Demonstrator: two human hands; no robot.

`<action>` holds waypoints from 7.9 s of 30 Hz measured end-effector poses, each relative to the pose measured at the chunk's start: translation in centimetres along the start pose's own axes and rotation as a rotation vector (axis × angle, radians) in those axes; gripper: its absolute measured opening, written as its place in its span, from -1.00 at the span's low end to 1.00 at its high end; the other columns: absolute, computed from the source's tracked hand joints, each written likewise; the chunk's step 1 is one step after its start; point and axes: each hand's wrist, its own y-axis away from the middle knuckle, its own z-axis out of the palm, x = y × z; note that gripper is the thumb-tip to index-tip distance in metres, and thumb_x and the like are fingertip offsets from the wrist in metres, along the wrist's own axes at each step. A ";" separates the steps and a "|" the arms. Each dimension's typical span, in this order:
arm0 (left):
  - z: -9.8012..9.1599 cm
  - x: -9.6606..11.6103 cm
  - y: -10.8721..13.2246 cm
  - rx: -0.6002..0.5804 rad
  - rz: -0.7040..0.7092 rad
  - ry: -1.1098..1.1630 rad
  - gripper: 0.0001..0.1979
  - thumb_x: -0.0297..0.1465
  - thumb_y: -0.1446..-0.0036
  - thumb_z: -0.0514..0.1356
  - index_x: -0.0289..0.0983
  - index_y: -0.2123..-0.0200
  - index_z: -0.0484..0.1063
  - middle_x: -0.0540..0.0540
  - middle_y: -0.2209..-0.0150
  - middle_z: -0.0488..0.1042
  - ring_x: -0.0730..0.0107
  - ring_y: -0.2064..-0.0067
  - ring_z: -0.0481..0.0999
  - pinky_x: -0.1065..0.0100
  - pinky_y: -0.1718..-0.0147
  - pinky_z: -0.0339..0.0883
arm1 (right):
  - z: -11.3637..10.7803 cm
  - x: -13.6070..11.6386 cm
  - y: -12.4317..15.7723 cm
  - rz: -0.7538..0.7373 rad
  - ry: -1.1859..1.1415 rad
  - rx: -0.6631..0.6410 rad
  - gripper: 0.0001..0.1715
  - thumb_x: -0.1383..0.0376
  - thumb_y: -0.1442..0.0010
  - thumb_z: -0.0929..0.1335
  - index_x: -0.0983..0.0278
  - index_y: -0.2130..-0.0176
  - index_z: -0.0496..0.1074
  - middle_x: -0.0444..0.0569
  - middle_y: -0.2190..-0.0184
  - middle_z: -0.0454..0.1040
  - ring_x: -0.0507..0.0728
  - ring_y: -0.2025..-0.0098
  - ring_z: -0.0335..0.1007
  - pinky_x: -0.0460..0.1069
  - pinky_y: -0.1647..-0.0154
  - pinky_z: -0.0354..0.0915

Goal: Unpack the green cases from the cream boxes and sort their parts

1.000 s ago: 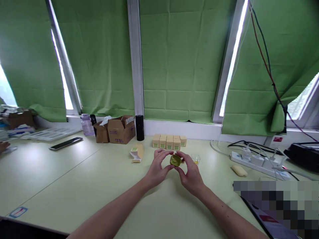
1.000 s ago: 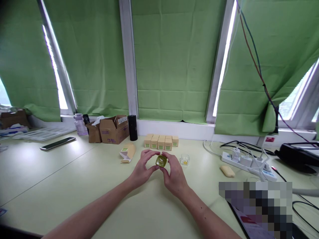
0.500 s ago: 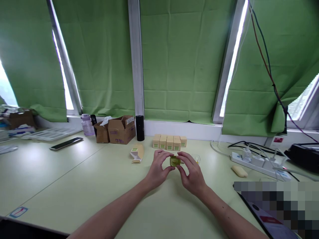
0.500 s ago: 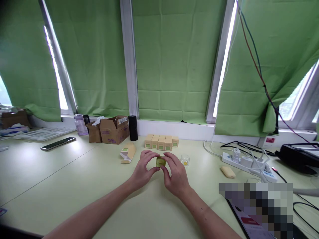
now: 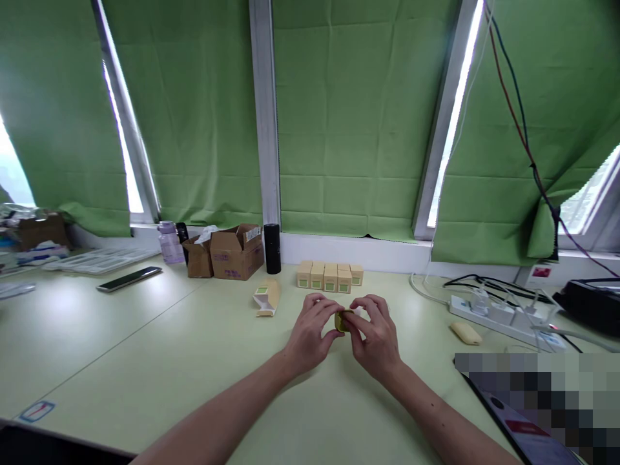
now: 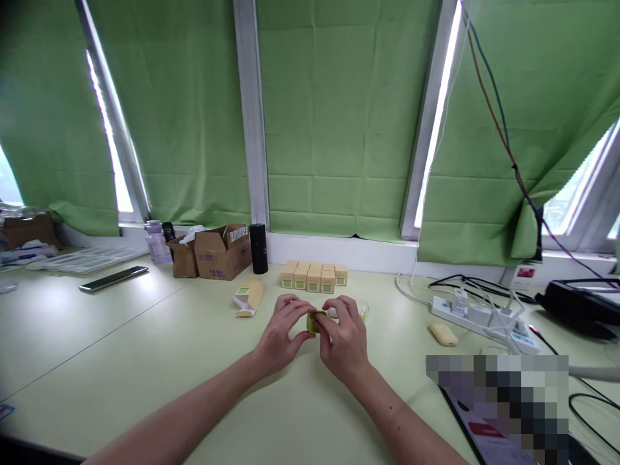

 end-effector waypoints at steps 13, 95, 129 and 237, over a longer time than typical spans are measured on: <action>-0.2 0.4 0.0 -0.016 0.028 -0.030 -0.57 -0.53 -0.19 0.32 -0.17 -0.11 0.42 -0.17 0.02 0.55 0.01 -0.08 0.36 -0.03 -0.08 0.36 | 0.1 -0.2 -0.1 0.001 0.015 0.006 -0.68 0.52 -0.19 0.34 0.13 0.21 0.56 0.05 0.19 0.41 0.31 0.04 0.27 0.18 0.21 0.42; -0.7 -4.4 -0.3 0.341 -0.494 -0.010 -0.79 -0.33 -0.31 0.20 -0.16 0.00 0.46 -0.17 0.03 0.57 0.13 0.01 0.48 0.20 0.19 0.37 | 9.2 3.7 -0.7 0.304 0.265 -0.319 -0.79 0.52 -0.11 0.43 0.24 0.43 0.59 0.05 0.31 0.50 0.25 0.08 0.27 0.12 0.04 0.16; -0.6 -3.8 -1.3 0.246 -0.821 0.956 -0.58 -0.02 -0.15 0.33 -0.27 0.29 0.38 -0.25 0.33 0.65 0.35 0.42 0.51 0.33 0.42 0.30 | 2.1 -2.0 1.7 0.193 0.084 -0.718 -0.84 0.41 -0.28 0.35 0.21 0.33 0.50 -0.11 0.33 0.58 0.07 0.35 0.49 -0.03 0.39 0.03; -2.0 -4.3 -0.7 -0.365 -0.421 -0.143 -0.70 -0.39 -0.32 0.03 -0.21 0.08 0.57 -0.06 0.38 0.60 0.25 0.35 0.55 0.30 0.28 0.31 | 1.4 7.5 -8.0 0.544 0.131 -0.358 -0.41 0.33 -0.29 0.29 0.20 -0.26 0.11 0.14 -0.11 0.37 0.28 -0.13 0.34 0.11 -0.05 0.31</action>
